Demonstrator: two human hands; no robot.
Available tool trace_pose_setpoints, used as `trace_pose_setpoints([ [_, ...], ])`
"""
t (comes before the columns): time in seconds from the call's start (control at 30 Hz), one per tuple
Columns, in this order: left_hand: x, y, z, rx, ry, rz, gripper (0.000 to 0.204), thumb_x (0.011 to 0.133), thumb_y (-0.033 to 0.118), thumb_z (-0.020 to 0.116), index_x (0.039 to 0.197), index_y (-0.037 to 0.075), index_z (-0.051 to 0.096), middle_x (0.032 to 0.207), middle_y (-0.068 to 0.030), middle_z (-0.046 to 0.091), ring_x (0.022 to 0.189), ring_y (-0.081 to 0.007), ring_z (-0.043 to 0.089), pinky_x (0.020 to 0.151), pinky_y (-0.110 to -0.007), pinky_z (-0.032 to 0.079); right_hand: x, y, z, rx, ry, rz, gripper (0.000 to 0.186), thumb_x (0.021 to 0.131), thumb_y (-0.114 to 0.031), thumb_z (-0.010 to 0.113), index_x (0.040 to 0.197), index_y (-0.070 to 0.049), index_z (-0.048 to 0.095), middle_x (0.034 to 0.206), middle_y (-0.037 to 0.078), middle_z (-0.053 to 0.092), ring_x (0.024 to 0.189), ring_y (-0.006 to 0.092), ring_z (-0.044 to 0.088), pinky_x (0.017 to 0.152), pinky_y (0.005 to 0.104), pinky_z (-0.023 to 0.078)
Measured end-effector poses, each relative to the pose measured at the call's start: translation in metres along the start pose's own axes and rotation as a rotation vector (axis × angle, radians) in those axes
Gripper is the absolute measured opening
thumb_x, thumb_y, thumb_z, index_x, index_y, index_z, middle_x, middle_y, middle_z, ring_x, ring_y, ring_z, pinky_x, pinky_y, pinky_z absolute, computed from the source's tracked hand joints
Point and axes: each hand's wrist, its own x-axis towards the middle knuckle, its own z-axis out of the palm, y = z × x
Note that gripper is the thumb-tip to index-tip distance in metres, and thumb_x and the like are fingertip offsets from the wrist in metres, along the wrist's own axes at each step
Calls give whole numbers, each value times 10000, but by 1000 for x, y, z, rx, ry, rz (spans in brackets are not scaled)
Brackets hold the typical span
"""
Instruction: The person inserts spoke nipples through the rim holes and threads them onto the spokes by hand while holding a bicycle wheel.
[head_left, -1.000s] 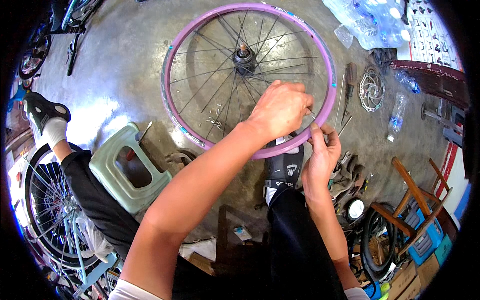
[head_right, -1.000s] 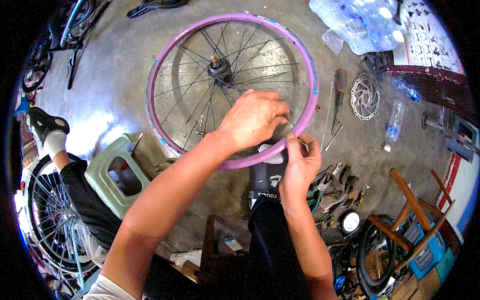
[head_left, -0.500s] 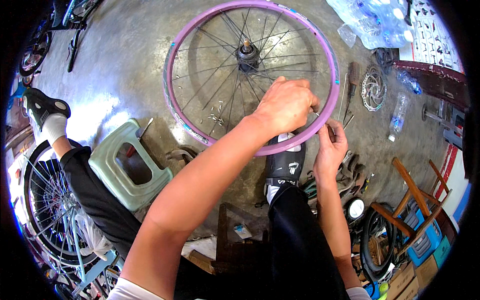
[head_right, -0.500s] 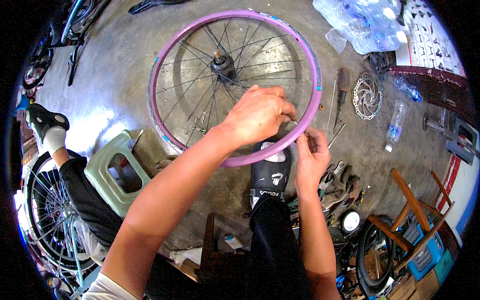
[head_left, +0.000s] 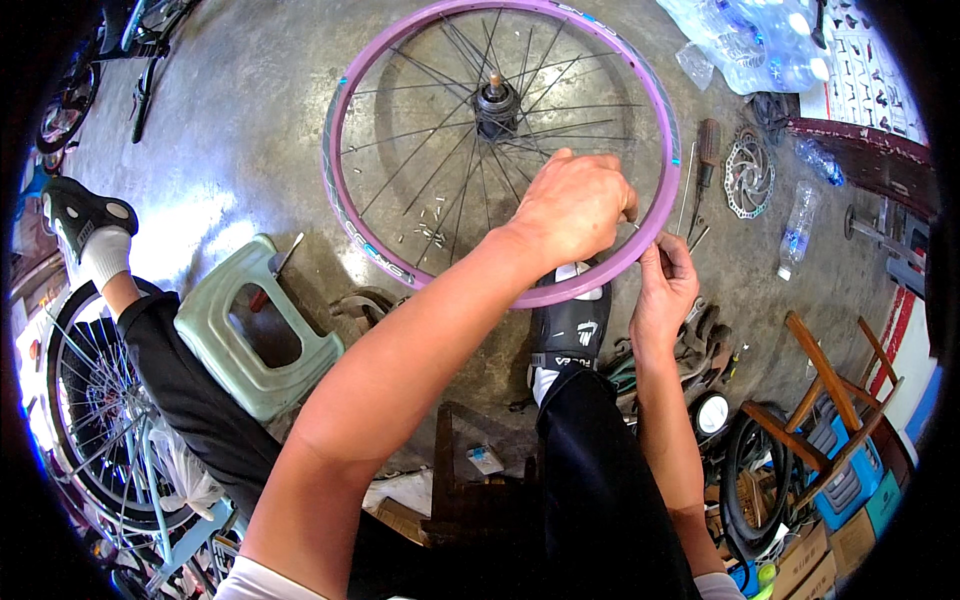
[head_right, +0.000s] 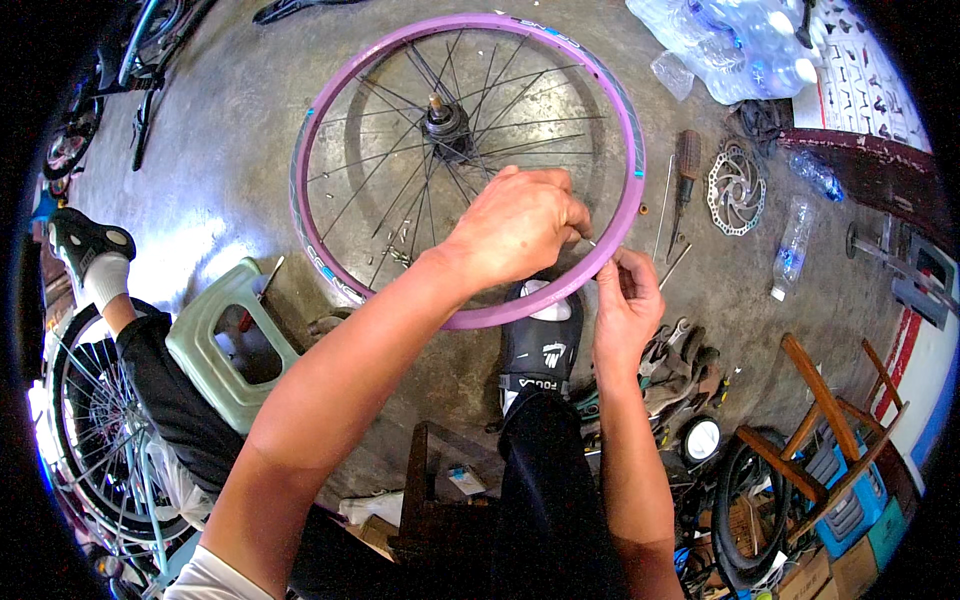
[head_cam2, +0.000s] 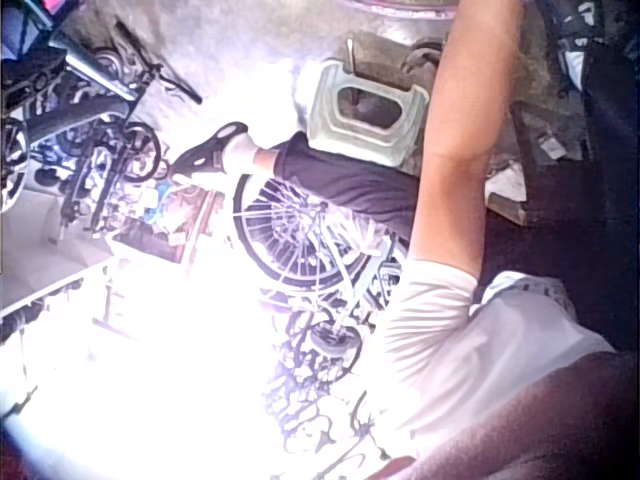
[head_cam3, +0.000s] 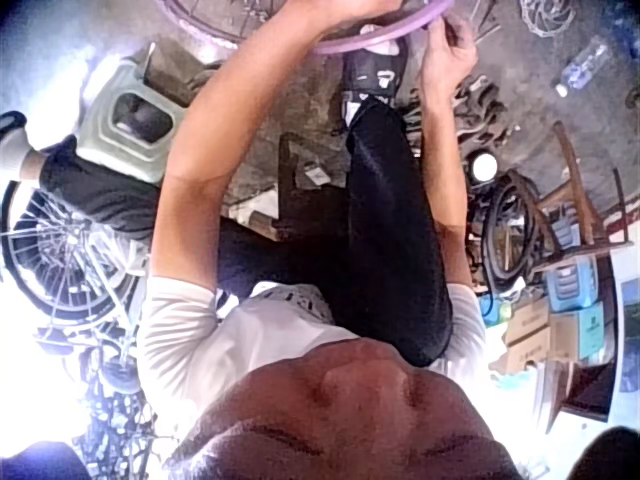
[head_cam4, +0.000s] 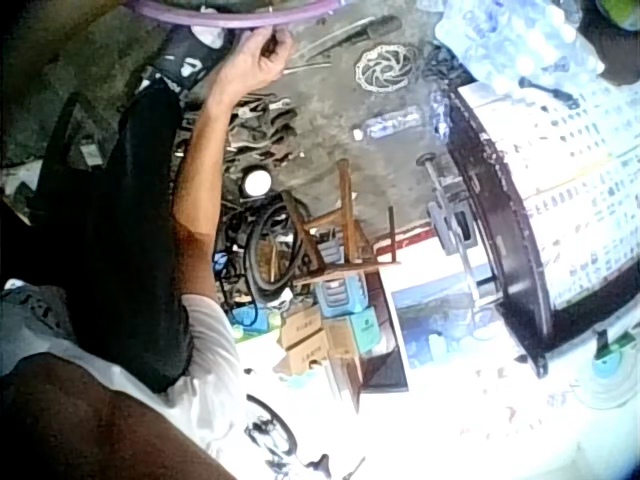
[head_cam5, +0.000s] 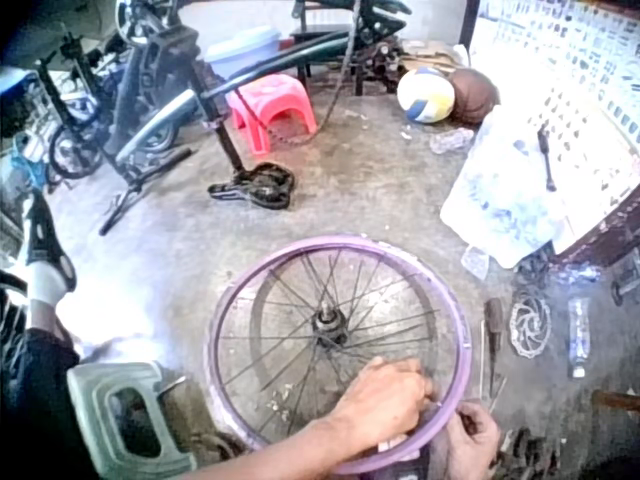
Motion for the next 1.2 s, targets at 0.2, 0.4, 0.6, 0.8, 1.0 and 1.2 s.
trace_pose_setpoints([
  [0.2, 1, 0, 2, 9, 1, -2, 153, 847, 144, 708, 958, 153, 813, 920, -72, 687, 996, -273, 675, 899, -434, 480, -3, 4, -1, -5, 6, 9, 83, 986, -64, 686, 1024, 10, 693, 920, -15, 645, 846, 56, 574, 795, 213, 464],
  [0.4, 2, -1, 3, -16, 16, 5, 152, 839, 143, 713, 950, 152, 816, 919, -86, 691, 983, -286, 679, 896, -434, 493, -5, 2, 6, 5, 62, -14, 70, 970, -54, 704, 945, 5, 676, 900, -28, 598, 808, 46, 540, 735, 206, 447],
  [0.6, 1, -2, -1, -73, 43, 10, 158, 831, 132, 708, 947, 130, 814, 925, -120, 700, 958, -326, 687, 876, -452, 530, -8, -7, 13, -12, 88, -66, 59, 957, -32, 710, 948, 13, 674, 918, -17, 585, 806, 49, 543, 733, 201, 449],
  [0.8, -1, -1, -5, -151, 66, 10, 164, 826, 121, 705, 950, 120, 812, 936, -126, 698, 954, -340, 686, 869, -457, 535, -10, -17, 17, -59, 117, -83, 49, 955, -25, 708, 968, 14, 680, 932, -12, 579, 813, 55, 544, 736, 202, 452],
  [1.0, -5, 2, -6, -208, 144, 25, 166, 825, 107, 705, 957, 119, 803, 908, -124, 668, 903, -344, 682, 825, -462, 535, -16, -31, 20, -251, 119, -168, 84, 1010, -56, 634, 1044, 12, 670, 952, -27, 606, 808, 32, 517, 735, 195, 437],
  [1.2, -9, 7, -5, -260, 215, 27, 194, 806, 71, 718, 981, 139, 769, 854, -115, 619, 844, -346, 664, 746, -472, 524, -29, -37, 19, -295, 71, -199, 201, 995, -74, 645, 1157, 45, 642, 1061, 87, 590, 913, 152, 586, 803, 279, 497],
])
